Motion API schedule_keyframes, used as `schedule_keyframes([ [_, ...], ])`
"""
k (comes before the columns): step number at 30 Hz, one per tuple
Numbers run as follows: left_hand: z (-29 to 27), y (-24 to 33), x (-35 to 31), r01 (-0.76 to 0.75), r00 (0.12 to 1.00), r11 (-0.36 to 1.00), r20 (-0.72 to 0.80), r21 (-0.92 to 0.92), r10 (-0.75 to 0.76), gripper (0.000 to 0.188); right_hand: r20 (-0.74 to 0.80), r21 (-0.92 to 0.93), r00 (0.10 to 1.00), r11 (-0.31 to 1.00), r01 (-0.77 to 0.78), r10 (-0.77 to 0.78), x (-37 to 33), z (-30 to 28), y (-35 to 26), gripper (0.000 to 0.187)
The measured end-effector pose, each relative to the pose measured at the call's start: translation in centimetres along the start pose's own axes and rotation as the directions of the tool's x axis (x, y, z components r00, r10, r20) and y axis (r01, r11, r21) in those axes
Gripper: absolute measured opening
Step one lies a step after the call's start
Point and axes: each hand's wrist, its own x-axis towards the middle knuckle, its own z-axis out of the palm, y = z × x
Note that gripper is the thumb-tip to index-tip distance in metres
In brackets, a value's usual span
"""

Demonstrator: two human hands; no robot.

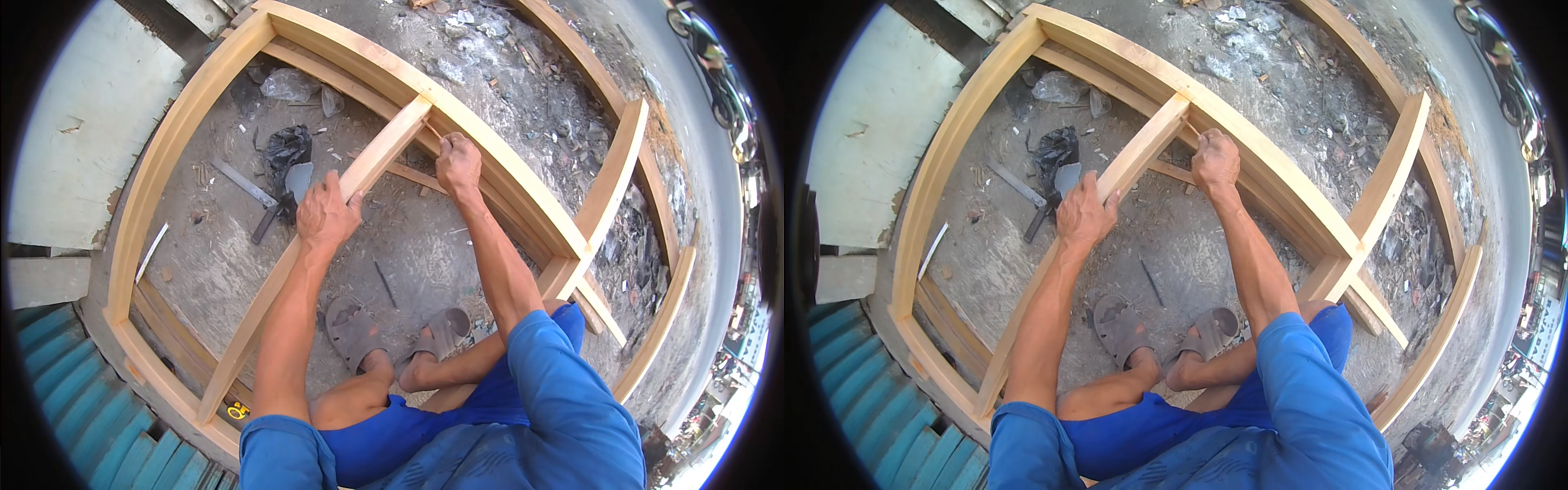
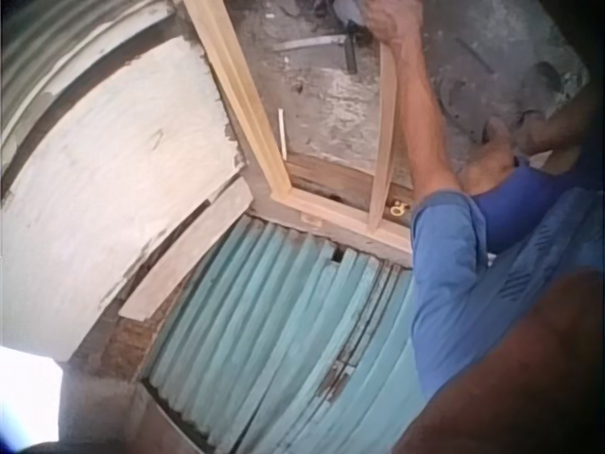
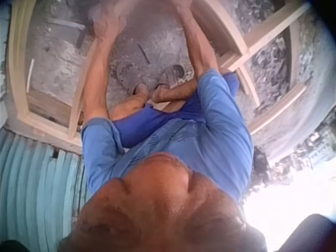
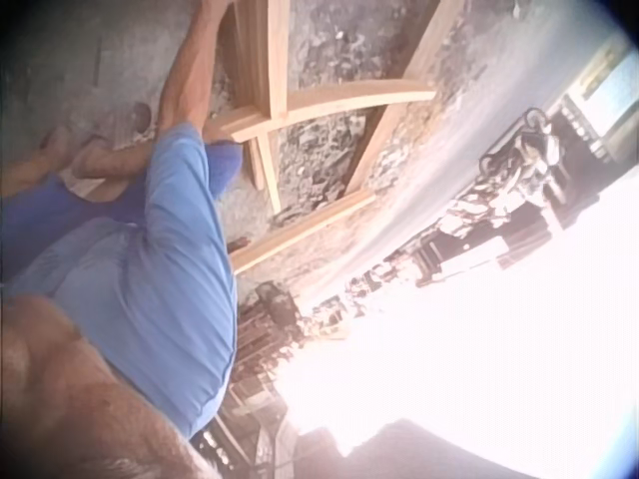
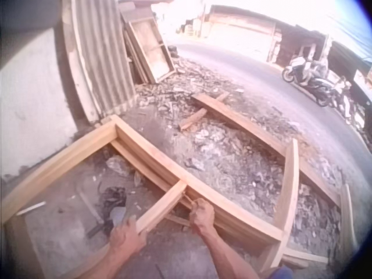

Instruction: The person constructs a wooden frame by applying adhesive, fitting wooden beams together, and using a chisel and hammer to adjust the joints, followed by measuring with a tape measure.

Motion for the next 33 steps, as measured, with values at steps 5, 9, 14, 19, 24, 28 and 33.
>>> schedule_keyframes([
  [5,0.1,0.0,-0.1,0.005,1.0,1.0,-0.008,0.015,-0.005,0.052,0.04,-0.072,0.996,0.995,-0.072,0.075,0.6,0.0,-0.6,0.026],
  [9,0.1,0.1,0.1,0.013,1.0,1.0,-0.004,0.013,-0.013,0.051,-0.002,-0.136,0.999,0.99,-0.033,0.034,0.8,0.1,-0.8,0.03],
  [14,0.2,0.1,0.2,0.013,1.0,1.0,-0.001,0.016,-0.013,0.051,0.046,-0.178,0.998,0.983,-0.037,0.046,0.7,0.1,-1.3,0.029],
  [19,0.1,-0.1,0.1,0.014,1.0,1.0,0.003,-0.002,-0.014,0.048,-0.017,-0.141,0.992,0.983,0.121,-0.124,0.7,0.3,-0.8,0.022],
  [24,0.3,0.2,0.1,0.013,1.0,1.0,-0.01,0.004,-0.013,0.047,-0.044,-0.069,0.973,0.973,0.222,-0.225,0.3,1.7,-0.9,0.014],
  [28,-0.1,-0.2,-0.1,0.03,0.999,1.0,0.032,0.008,-0.03,0.051,-0.009,-0.03,0.971,0.971,0.237,-0.238,-0.2,1.1,-1.7,0.012],
  [33,-0.1,0.2,0.2,0.024,0.999,1.0,0.03,0.004,-0.024,0.052,0.021,-0.061,0.987,0.985,0.16,-0.159,0.7,0.5,-1.3,0.017],
])
